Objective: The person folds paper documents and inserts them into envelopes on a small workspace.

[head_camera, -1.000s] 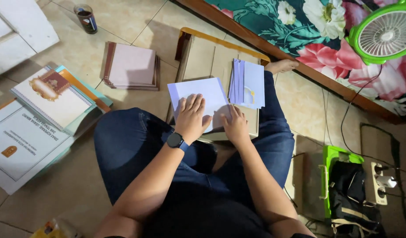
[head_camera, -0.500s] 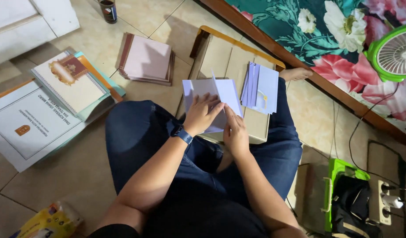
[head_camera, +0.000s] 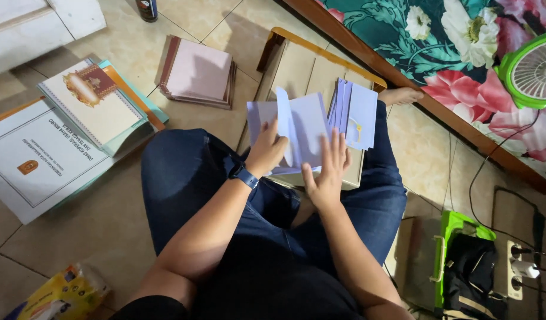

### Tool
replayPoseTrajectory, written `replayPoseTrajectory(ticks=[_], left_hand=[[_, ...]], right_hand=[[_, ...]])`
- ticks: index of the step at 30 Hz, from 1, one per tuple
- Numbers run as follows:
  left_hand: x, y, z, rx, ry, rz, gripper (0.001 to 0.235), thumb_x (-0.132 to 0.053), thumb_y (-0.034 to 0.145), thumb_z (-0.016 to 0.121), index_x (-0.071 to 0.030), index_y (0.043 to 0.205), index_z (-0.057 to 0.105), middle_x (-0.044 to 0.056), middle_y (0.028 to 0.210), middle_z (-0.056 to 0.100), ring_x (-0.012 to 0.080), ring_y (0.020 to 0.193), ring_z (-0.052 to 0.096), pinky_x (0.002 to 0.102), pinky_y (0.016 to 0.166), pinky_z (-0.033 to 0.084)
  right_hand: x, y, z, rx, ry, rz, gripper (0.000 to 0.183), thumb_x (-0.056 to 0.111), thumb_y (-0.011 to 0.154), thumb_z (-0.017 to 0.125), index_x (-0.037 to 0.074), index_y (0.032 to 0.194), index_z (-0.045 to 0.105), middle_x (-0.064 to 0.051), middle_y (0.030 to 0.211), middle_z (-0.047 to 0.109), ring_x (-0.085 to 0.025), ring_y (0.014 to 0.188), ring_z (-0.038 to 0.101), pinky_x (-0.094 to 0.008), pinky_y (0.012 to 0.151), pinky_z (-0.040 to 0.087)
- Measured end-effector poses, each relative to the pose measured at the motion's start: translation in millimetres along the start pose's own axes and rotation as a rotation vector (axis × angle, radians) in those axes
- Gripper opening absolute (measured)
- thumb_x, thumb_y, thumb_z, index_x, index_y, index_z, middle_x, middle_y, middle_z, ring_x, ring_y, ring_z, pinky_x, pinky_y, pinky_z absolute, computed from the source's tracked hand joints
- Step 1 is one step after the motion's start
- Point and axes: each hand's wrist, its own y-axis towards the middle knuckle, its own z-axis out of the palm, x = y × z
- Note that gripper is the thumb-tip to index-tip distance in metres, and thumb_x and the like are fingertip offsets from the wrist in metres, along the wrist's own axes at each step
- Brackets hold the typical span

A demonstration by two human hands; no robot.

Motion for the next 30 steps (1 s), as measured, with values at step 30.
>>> replayPoseTrajectory(ticks=[30], left_hand=[[49.1,3.4,25.5,-0.389,0.997,0.28,0.054,-0.028,0.098,0.04,-0.009,0.147,0.05,0.017,0.161,0.038,0.0372,0.153,0.026,0.069,0.114,0.023]], right_hand=[[-40.6,48.1,75.3,0.403,-0.278,-0.264,0.058,0.031,0.106,0.043,0.01,0.159,0.038,-0.013,0.16,0.044,-0.033,0.146,0.042,-0.046,0.114,0.038]])
